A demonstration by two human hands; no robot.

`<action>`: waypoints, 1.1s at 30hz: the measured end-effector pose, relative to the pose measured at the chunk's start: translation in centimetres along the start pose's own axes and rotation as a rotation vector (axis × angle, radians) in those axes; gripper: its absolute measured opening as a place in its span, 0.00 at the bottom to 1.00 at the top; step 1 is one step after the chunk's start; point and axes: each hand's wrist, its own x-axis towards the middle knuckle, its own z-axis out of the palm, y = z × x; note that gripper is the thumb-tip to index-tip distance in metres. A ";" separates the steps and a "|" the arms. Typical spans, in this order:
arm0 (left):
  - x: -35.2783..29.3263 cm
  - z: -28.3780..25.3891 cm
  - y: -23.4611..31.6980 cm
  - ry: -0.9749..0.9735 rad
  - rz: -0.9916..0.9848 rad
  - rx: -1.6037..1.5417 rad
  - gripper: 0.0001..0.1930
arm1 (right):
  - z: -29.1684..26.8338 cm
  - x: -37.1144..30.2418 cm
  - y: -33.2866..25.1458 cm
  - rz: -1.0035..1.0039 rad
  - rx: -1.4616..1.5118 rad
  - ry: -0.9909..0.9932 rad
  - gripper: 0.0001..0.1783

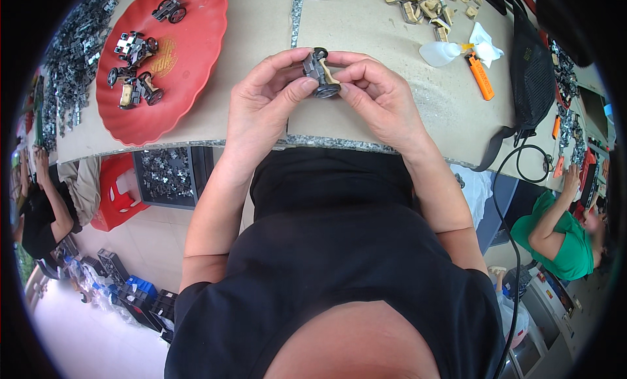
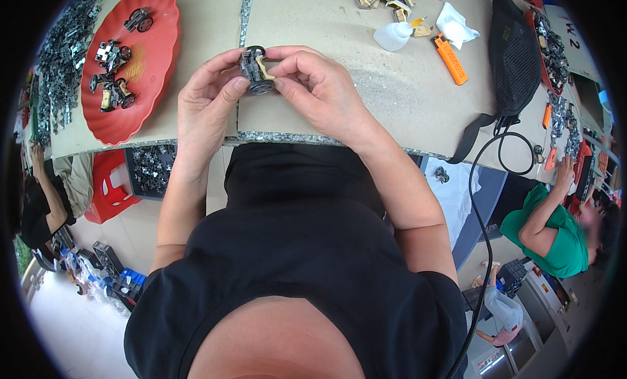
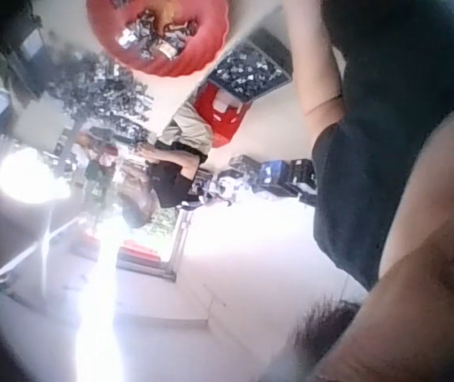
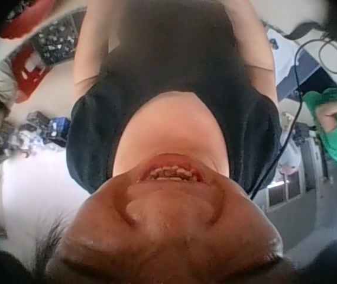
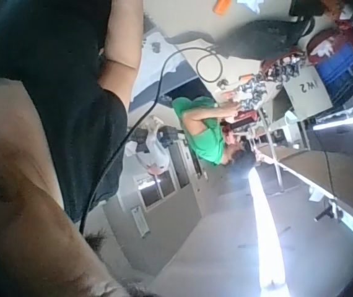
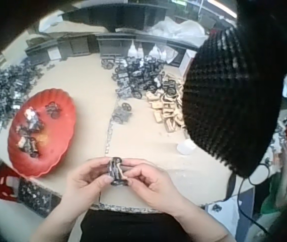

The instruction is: Applying glue and assembling small mechanical or plastic components on a workbench.

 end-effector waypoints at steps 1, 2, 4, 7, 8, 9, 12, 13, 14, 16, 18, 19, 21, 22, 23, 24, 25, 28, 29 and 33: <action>0.0 0.0 0.1 -0.003 -0.004 -0.002 0.16 | 0.1 0.0 0.0 -0.007 0.022 0.001 0.05; 0.0 0.0 0.1 -0.006 -0.008 -0.003 0.16 | 0.1 0.0 0.0 -0.014 0.044 0.001 0.05; 0.0 0.0 0.1 0.001 -0.013 -0.008 0.16 | 0.2 0.0 -0.1 -0.029 0.034 0.018 0.06; 0.0 0.1 0.1 0.002 -0.020 0.005 0.16 | 0.4 0.0 -0.2 0.011 0.167 0.065 0.07; 0.0 0.1 0.2 0.001 -0.021 0.012 0.16 | 0.5 0.0 -0.2 0.034 0.236 0.085 0.08; 0.0 0.1 0.2 0.000 -0.027 0.014 0.16 | 0.5 0.0 -0.3 0.054 0.218 0.077 0.09; 0.0 0.0 0.4 -0.005 -0.047 0.014 0.17 | 0.3 0.0 -0.4 0.058 0.136 0.073 0.12; 0.1 0.0 0.5 -0.008 -0.054 0.011 0.17 | 0.3 0.0 -0.2 0.022 0.091 0.083 0.12; 0.1 0.0 0.6 -0.010 -0.061 0.008 0.17 | 0.3 0.0 0.0 -0.015 0.046 0.093 0.13; 0.2 0.0 0.6 -0.010 -0.082 -0.014 0.16 | 0.2 0.0 0.3 -0.047 -0.010 0.103 0.12; 0.2 0.0 0.6 -0.009 -0.098 -0.036 0.16 | 0.1 0.0 0.2 -0.082 -0.085 0.109 0.11; 0.2 0.0 0.6 -0.007 -0.102 -0.047 0.17 | 0.1 0.0 0.1 -0.100 -0.132 0.110 0.11; 0.3 -0.1 0.6 -0.005 -0.110 -0.067 0.16 | 0.1 0.0 0.0 -0.124 -0.192 0.107 0.12; 0.3 -0.1 0.5 -0.005 -0.114 -0.075 0.16 | 0.1 0.0 0.0 -0.130 -0.205 0.103 0.12; 0.4 -0.1 0.5 -0.005 -0.117 -0.084 0.16 | 0.1 0.0 0.0 -0.135 -0.218 0.099 0.12; 0.4 -0.2 0.5 -0.012 -0.134 -0.118 0.16 | 0.1 0.0 0.0 -0.124 -0.208 0.089 0.13; 0.5 -0.3 0.6 -0.020 -0.150 -0.153 0.16 | 0.2 0.0 -0.1 -0.112 -0.198 0.078 0.13; 0.7 -0.5 0.5 -0.038 -0.160 -0.203 0.15 | 0.1 0.0 -0.1 -0.108 -0.188 0.063 0.14; 0.7 -0.6 0.4 -0.043 -0.157 -0.210 0.15 | 0.1 0.0 -0.1 -0.112 -0.188 0.060 0.14; 0.8 -0.6 0.2 -0.036 -0.157 -0.184 0.15 | -0.1 0.0 -0.1 -0.069 -0.126 0.043 0.14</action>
